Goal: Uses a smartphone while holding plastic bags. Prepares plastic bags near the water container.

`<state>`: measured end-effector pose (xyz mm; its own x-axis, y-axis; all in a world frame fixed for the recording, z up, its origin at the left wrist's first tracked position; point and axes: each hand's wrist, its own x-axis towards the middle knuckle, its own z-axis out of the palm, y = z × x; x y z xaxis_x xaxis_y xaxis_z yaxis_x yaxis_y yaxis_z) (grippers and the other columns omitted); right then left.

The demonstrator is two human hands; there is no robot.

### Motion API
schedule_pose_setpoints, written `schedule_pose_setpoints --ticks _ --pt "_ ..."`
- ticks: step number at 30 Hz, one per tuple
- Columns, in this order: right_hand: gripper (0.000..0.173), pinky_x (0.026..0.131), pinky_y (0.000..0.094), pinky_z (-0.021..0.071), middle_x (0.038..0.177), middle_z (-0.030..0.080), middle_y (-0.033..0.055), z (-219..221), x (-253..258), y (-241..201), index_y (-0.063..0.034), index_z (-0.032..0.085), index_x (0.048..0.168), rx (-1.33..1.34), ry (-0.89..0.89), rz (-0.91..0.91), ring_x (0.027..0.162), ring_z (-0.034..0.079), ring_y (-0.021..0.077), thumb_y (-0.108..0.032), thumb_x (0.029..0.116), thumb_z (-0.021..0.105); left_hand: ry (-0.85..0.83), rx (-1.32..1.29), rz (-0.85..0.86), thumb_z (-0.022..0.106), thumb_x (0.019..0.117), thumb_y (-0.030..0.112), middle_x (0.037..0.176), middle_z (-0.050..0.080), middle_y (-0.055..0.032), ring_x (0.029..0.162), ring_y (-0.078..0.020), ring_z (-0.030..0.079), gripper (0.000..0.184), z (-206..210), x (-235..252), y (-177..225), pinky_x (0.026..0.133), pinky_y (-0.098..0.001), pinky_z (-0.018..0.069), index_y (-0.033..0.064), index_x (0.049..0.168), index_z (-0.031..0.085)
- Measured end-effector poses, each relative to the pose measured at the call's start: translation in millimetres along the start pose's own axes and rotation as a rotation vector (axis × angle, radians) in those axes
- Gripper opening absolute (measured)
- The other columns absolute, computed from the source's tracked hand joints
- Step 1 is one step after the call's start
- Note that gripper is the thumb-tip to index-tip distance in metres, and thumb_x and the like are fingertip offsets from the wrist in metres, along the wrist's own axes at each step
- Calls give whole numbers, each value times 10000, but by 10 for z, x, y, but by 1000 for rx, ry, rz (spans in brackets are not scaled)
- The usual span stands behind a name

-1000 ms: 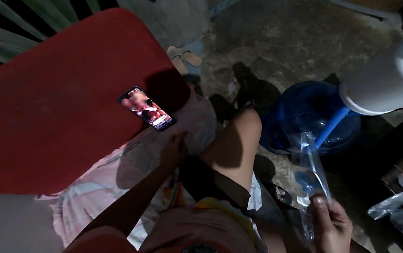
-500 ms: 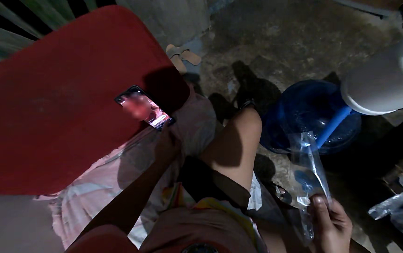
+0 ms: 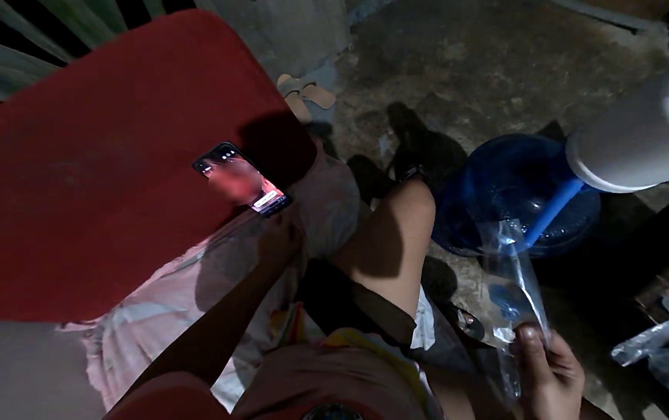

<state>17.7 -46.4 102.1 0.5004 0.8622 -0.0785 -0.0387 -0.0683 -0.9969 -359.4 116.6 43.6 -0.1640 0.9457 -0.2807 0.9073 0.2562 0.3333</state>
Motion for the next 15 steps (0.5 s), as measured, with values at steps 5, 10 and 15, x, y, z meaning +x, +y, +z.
schedule_pose_setpoints --ticks 5,10,15 --pt "293 564 71 484 707 654 -215 -22 3 14 -259 674 824 -4 -12 -11 600 577 -109 -69 1001 538 -36 3 48 500 1039 110 1393 512 -343 1117 -535 605 498 -43 -56 -53 889 -659 484 145 1535 465" --pt "292 564 76 487 709 652 -209 -9 2 9 -253 670 824 0 0 -7 601 578 -105 -62 998 534 -24 16 91 496 1035 92 1381 537 -340 1110 -546 613 473 -111 -105 -197 895 -673 476 143 1504 513" --pt "303 572 78 495 715 661 -207 -6 10 3 -252 673 823 11 -4 -5 609 587 -102 -49 997 530 -20 58 62 508 1036 101 1369 534 -358 1137 -557 597 462 -223 -112 -298 933 -684 456 97 1498 510"
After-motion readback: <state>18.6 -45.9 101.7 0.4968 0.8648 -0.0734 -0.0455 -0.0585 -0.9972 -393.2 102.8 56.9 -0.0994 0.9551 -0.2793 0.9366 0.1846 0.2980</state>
